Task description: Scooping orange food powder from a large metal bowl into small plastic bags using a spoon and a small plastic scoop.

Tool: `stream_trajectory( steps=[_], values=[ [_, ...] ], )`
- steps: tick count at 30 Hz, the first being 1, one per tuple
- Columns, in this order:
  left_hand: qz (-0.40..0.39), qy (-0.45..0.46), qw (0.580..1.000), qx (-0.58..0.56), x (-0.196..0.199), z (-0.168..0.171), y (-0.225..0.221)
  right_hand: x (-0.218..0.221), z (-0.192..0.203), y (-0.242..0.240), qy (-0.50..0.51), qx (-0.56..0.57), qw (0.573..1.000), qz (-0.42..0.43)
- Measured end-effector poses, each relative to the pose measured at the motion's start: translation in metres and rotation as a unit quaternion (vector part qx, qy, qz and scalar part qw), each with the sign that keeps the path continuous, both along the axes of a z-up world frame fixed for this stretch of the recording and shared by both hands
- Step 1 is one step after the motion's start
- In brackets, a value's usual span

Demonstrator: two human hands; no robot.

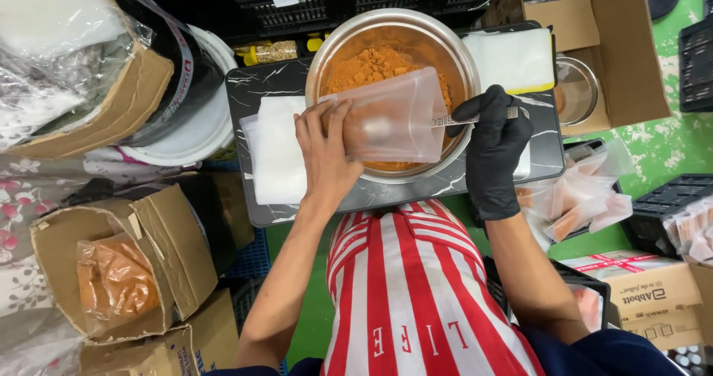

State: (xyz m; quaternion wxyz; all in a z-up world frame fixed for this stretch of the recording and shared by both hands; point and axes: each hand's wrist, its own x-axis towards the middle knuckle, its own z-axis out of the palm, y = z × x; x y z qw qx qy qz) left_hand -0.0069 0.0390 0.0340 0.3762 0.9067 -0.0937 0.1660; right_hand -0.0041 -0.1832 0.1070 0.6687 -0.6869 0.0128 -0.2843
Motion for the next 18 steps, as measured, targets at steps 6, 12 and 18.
stream_trajectory(
  steps=[6, 12, 18],
  values=[
    [0.014, -0.016, 1.0, 0.008, -0.004, -0.001, 0.01, 0.001, -0.022, -0.005, -0.002, 0.015, 1.0, -0.014],
    [0.014, -0.039, 0.999, 0.008, -0.009, 0.002, 0.009, -0.004, -0.03, 0.008, -0.01, 0.033, 0.999, -0.001],
    [0.023, -0.076, 0.997, 0.002, -0.01, 0.007, 0.013, -0.008, -0.036, -0.001, -0.008, 0.048, 0.999, -0.016]
  ],
)
